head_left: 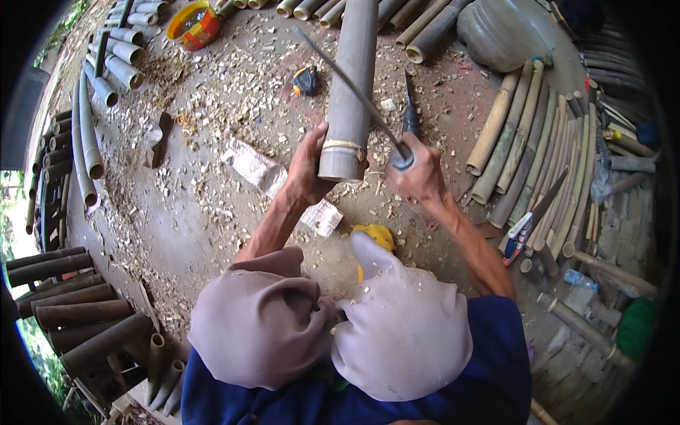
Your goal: The person sits on the ground and uses a knife to shave and shape the ends of bamboo poles. They repeatedly rotate the poles, scrape the surfaces, and place finished pieces aside among other bamboo sections.
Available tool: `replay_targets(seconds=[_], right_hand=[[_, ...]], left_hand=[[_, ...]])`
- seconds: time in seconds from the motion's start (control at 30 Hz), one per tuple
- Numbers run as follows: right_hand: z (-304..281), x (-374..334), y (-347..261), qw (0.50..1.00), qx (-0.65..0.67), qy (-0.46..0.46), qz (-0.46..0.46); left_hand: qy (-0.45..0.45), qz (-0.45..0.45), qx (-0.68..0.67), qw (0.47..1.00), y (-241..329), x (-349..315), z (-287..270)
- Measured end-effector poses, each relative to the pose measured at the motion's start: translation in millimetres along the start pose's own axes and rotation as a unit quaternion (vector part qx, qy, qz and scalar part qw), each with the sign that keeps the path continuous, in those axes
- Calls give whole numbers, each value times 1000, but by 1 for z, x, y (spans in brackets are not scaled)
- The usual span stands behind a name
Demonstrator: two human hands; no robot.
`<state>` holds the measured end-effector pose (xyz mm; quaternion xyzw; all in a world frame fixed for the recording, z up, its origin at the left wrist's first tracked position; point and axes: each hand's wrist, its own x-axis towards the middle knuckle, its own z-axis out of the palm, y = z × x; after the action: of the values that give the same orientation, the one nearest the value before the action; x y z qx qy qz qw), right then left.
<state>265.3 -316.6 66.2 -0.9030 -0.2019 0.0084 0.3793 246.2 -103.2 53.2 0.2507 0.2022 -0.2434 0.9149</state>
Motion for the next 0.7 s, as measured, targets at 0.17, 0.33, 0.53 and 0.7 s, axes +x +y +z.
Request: replay_targets(seconds=[0.17,0.33,0.53,0.7], right_hand=[[16,-29,-27,992,4,-21,-127],[10,-16,-21,986,-75,-76,-127],[-3,-6,-29,974,-99,-124,-163],[4,-7,-20,978,-85,-87,-169]], left_hand=[[-71,-79,-156,982,-6,0,-17],[-81,-43,-105,990,-6,7,-16],[-84,-40,-123,988,-5,6,-21],[-45,-43,-104,993,-10,10,-21]])
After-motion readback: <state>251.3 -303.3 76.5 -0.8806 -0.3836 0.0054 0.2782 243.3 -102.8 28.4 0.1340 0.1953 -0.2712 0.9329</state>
